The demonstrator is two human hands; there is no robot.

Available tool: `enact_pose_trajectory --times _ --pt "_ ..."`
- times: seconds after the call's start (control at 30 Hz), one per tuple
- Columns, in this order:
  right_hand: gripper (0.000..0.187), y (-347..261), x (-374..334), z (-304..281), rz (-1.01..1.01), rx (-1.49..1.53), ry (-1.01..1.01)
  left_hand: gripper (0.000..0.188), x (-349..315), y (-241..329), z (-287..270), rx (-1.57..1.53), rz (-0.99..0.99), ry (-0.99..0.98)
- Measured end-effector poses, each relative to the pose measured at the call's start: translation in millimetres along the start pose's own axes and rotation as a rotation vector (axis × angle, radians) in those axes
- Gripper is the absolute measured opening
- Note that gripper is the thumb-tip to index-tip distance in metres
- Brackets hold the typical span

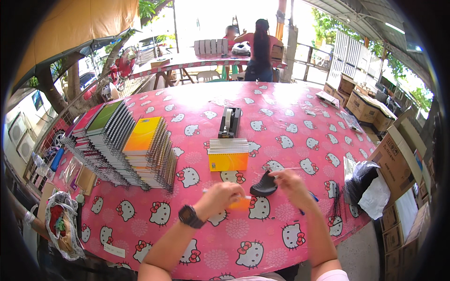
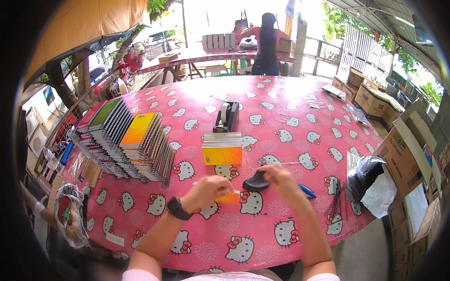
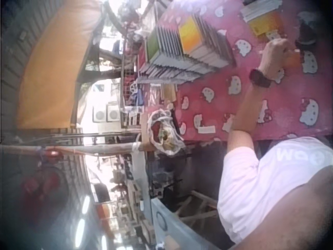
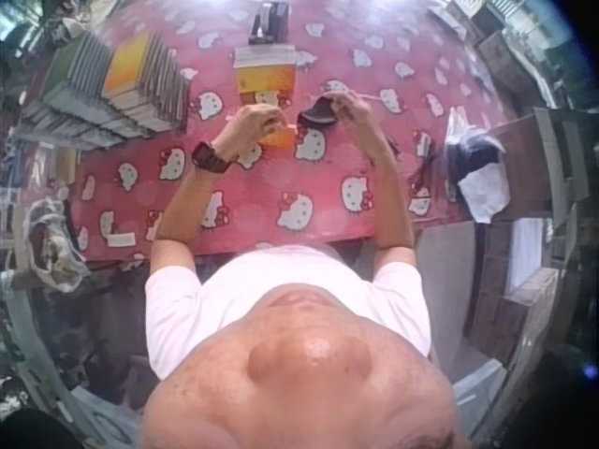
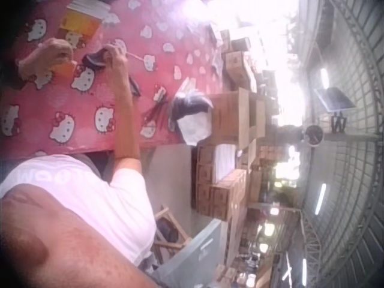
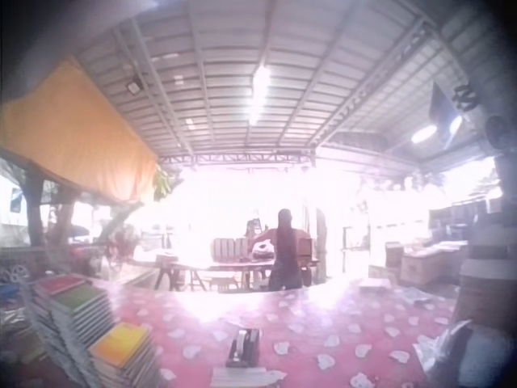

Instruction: The person repeatedly picks up a yellow spiral notebook and a black spiral binding, then inserts the binding into the notebook's holes. The person stacks the assembled notebooks on the table.

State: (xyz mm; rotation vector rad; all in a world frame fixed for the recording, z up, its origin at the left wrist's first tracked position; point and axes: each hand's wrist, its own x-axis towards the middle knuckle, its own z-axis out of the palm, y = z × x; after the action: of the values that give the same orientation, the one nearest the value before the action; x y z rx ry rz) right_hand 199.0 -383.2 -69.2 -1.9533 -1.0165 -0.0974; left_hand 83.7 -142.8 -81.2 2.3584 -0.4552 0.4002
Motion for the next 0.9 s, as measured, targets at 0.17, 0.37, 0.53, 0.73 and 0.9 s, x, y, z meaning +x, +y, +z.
enact_pose_trajectory --times 0.17,0.37,0.53,0.73,0.9 --pt "0.025 -22.1 0.9 48.4 0.011 0.188 -0.140 0.014 -20.2 10.6 8.4 0.084 -0.022 0.189" --pt "0.026 -13.5 -9.0 48.6 0.023 0.217 -0.166 0.012 -20.1 9.8 21.5 0.248 0.070 0.351" --pt "0.022 -13.7 -10.4 51.9 0.197 0.353 -0.150 0.011 -21.8 7.7 25.8 0.239 0.043 0.368" --pt "0.020 -6.4 -12.5 56.1 0.152 0.449 -0.160 0.010 -21.9 7.6 25.1 0.198 0.051 0.354" --pt "0.020 -8.5 -11.0 51.8 0.022 0.335 -0.285 0.009 -24.6 7.8 21.6 0.182 0.033 0.347"
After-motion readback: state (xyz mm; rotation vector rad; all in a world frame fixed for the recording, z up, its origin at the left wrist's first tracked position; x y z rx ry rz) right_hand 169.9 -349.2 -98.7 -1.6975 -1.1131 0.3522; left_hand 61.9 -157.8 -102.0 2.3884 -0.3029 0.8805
